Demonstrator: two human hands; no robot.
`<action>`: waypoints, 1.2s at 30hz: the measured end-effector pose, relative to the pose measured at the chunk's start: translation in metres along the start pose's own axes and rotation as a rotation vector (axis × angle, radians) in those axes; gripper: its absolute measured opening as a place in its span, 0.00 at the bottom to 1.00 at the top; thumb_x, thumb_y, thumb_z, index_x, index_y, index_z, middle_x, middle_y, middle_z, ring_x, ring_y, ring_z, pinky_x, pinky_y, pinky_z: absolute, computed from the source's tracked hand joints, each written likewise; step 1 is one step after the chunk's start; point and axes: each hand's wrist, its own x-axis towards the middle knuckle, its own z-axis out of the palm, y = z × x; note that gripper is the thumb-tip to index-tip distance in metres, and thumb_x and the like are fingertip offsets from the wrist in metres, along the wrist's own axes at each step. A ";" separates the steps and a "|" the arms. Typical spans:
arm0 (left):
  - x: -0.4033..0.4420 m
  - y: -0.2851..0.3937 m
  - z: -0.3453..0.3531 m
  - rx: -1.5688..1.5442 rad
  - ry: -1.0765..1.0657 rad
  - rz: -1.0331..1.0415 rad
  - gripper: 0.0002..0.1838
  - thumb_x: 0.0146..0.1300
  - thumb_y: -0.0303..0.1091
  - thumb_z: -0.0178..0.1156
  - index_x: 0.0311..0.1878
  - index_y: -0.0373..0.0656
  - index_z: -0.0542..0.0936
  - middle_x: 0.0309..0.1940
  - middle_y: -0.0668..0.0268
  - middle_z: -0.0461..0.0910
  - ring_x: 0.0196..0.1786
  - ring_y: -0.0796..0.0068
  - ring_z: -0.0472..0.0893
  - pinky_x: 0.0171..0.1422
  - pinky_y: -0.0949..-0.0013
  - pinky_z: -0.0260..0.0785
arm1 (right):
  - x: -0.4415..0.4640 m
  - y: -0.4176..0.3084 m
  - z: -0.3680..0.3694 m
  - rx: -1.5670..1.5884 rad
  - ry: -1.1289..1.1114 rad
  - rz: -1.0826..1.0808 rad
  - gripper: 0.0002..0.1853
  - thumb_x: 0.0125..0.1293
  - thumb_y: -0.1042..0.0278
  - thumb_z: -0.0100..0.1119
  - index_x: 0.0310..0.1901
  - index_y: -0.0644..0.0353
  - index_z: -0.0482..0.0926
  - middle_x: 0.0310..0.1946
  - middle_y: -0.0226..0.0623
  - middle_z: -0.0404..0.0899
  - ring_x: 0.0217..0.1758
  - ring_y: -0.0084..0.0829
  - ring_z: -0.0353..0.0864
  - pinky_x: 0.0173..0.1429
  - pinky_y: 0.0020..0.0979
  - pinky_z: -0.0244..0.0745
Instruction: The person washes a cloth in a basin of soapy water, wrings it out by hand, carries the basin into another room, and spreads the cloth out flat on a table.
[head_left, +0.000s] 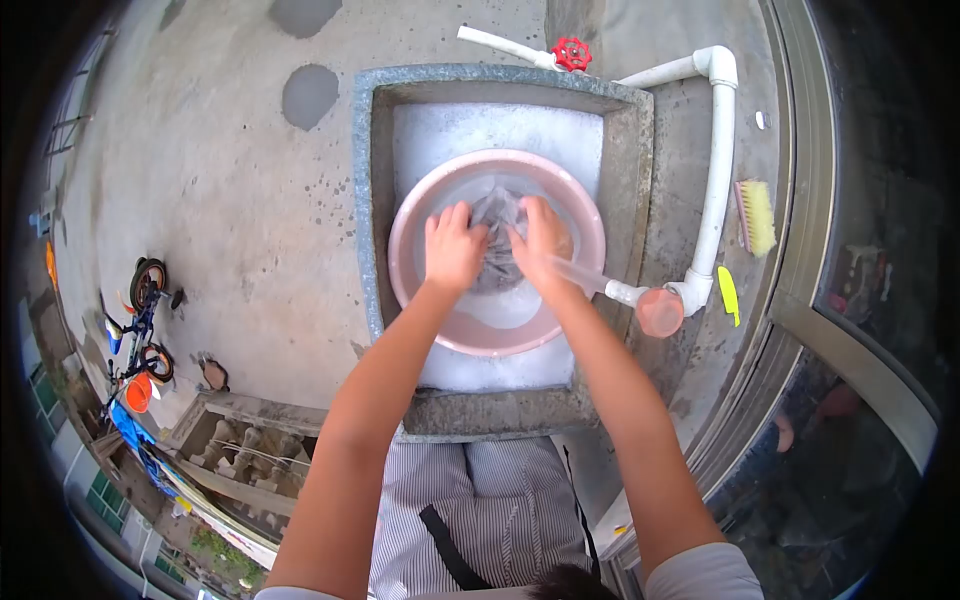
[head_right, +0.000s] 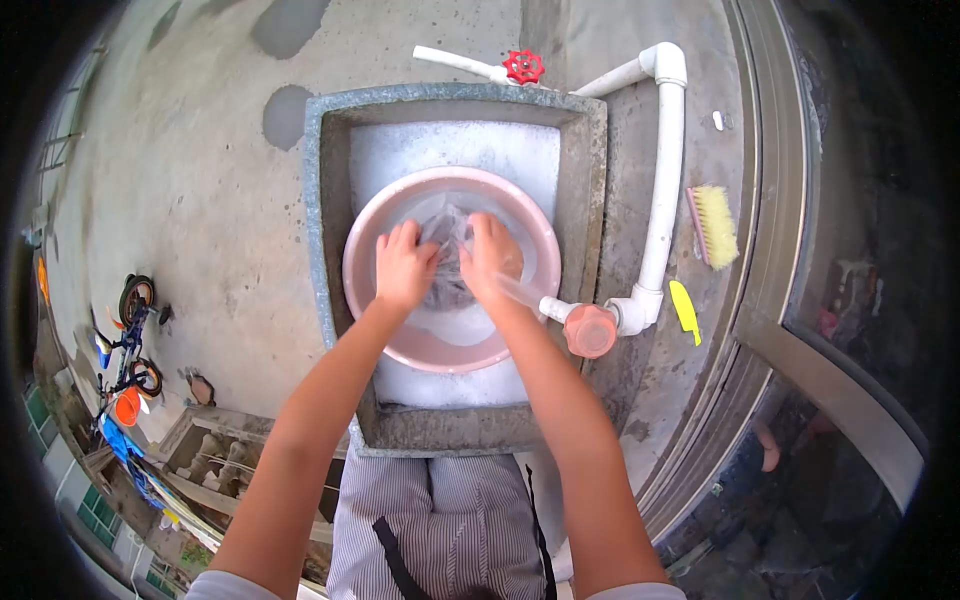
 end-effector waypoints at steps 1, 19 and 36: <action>-0.014 0.003 -0.006 0.007 0.087 0.024 0.06 0.43 0.34 0.64 0.28 0.48 0.82 0.38 0.65 0.71 0.45 0.64 0.71 0.50 0.58 0.60 | -0.015 -0.003 -0.004 -0.014 0.037 -0.022 0.21 0.47 0.71 0.64 0.43 0.56 0.68 0.40 0.45 0.73 0.48 0.46 0.73 0.48 0.42 0.67; -0.005 -0.016 0.072 -0.074 -0.553 -0.288 0.12 0.49 0.39 0.58 0.35 0.46 0.82 0.38 0.57 0.80 0.43 0.56 0.79 0.48 0.58 0.71 | 0.001 0.016 0.063 -0.383 -0.362 0.314 0.23 0.54 0.53 0.58 0.47 0.61 0.72 0.44 0.51 0.70 0.48 0.53 0.72 0.53 0.43 0.69; 0.023 -0.008 0.029 0.135 -0.614 -0.313 0.31 0.51 0.49 0.64 0.53 0.41 0.66 0.52 0.57 0.67 0.58 0.57 0.67 0.56 0.50 0.63 | 0.025 0.038 0.035 -0.327 -0.329 0.221 0.26 0.54 0.50 0.59 0.45 0.63 0.68 0.43 0.47 0.71 0.50 0.45 0.72 0.49 0.42 0.70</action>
